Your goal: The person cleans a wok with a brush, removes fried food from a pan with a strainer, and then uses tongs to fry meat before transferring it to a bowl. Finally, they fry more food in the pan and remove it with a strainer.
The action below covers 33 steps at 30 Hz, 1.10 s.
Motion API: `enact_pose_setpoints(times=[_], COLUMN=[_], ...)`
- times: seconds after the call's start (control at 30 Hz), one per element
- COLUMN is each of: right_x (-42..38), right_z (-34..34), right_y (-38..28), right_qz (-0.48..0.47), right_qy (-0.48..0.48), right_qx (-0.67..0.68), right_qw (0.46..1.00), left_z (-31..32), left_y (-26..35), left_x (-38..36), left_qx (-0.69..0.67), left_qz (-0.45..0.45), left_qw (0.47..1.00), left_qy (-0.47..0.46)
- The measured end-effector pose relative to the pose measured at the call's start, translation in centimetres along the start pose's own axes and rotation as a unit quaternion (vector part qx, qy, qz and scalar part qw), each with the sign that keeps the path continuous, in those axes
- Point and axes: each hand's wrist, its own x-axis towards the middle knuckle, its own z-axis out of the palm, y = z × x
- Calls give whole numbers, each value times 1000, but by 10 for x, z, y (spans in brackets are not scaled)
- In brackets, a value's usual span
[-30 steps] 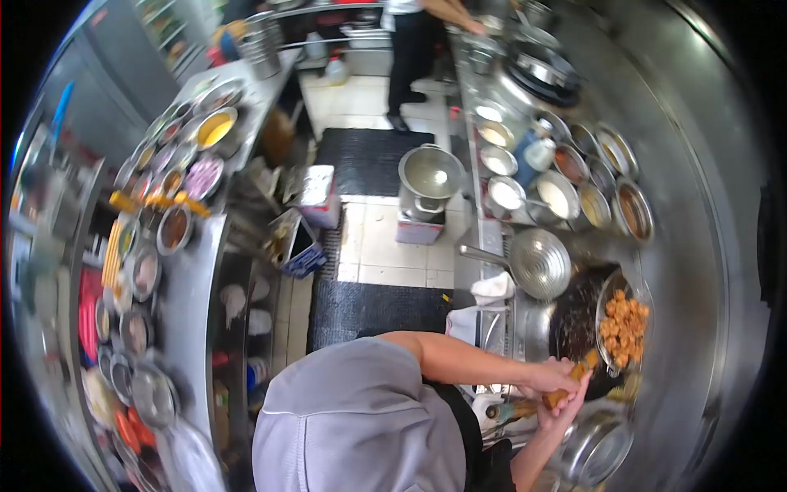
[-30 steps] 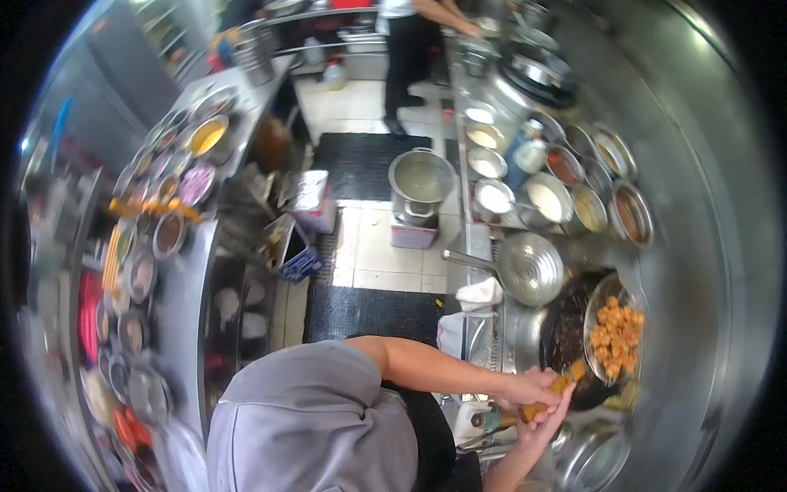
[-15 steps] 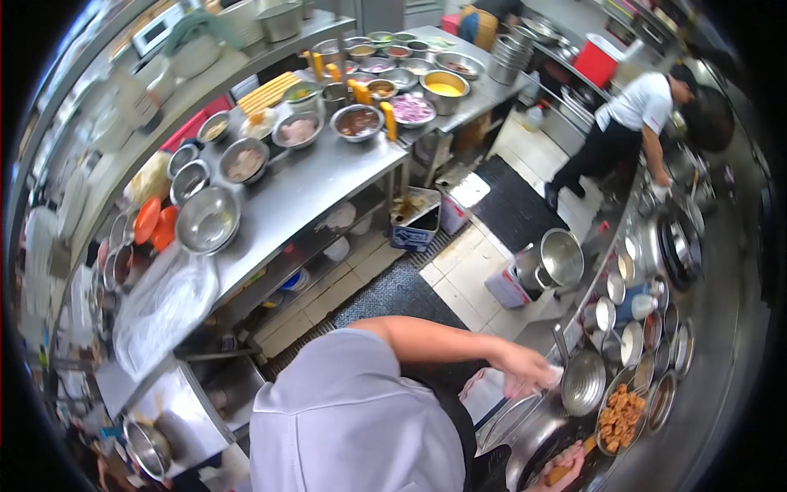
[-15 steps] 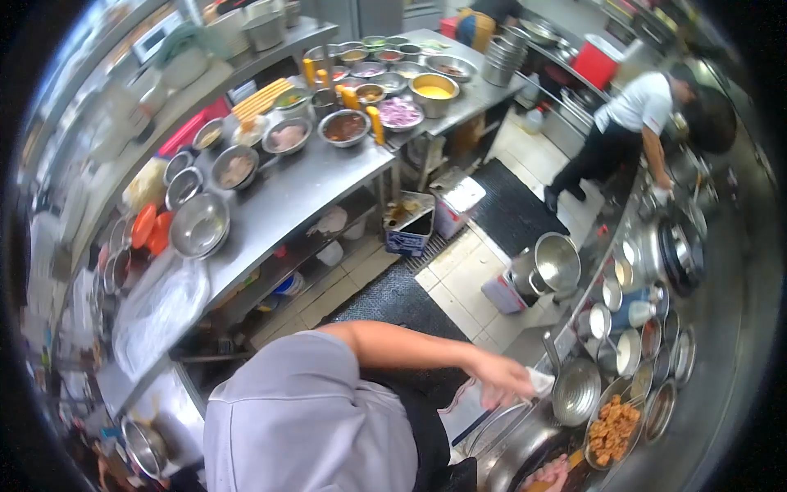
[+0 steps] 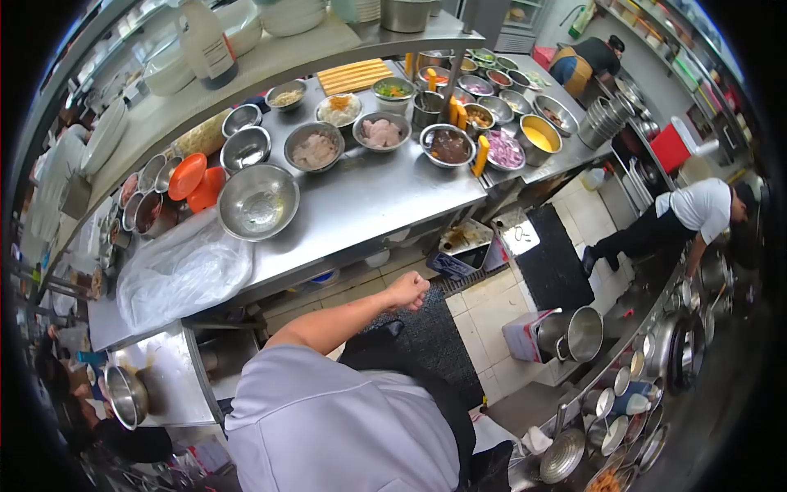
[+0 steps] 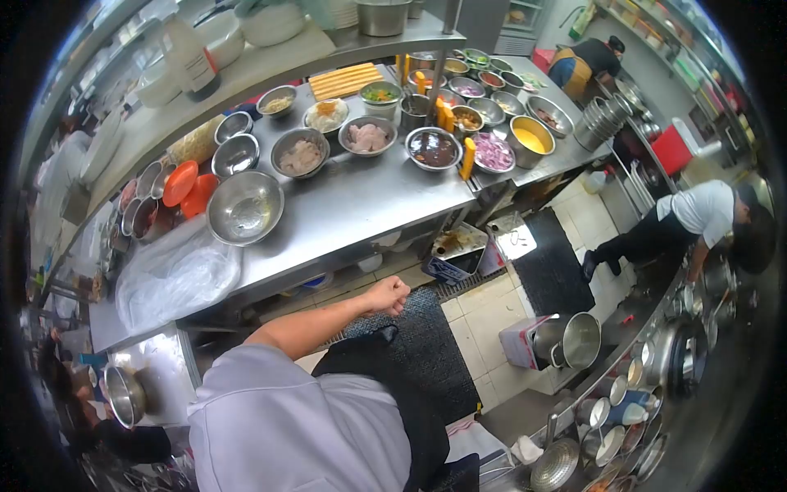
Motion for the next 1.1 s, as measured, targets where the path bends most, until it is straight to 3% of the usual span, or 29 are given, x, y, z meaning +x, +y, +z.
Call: enact_pose_setpoints(times=[0.1,0.17,0.27,0.3,0.33,0.37,0.47,0.5,0.53,0.57,0.6,0.7,0.77,0.8,0.87,0.97,1.1], right_x=[2,2,-5,-9,-13,-21,-46,-30,-9,1,-8,-25,-29,-28,-17,10,46], right_z=[14,19,15,8,0,-10,-38,-68,-108,-132,-138,-125,-119,-117,-108,-85,-37], right_y=[-7,-8,-4,1,7,14,52,127,190,227,236,222,212,208,200,182,149], right_qz=[-8,-15,-20,-19,-22,-27,-108,-49,70,185,224,245,247,248,248,245,238], right_qy=[-2,-3,13,24,34,49,50,92,77,55,54,75,88,93,98,104,116], right_qx=[-3,-2,12,24,39,60,196,130,312,481,526,526,520,516,504,484,459], right_qw=[1000,1000,1000,999,998,997,973,986,944,855,819,811,813,815,822,834,848], left_z=[-29,-42,-60,-62,-72,-67,-60,-47,-37,-31,-20,21,39,47,62,79,83], left_y=[9,5,12,13,2,-4,-21,-27,-37,-45,-51,-54,-39,-30,15,68,174], left_x=[17,32,36,32,47,42,29,23,16,9,4,2,12,20,21,51,114], left_qx=[100,126,111,75,102,38,46,54,90,126,137,132,254,255,288,243,216], left_qz=[36,109,81,118,109,111,129,134,105,76,62,73,197,200,314,380,502], left_qw=[994,984,987,984,987,986,986,986,988,988,988,989,947,946,904,891,830], left_qy=[-5,59,80,105,65,116,99,86,67,51,29,-9,6,7,32,59,111])
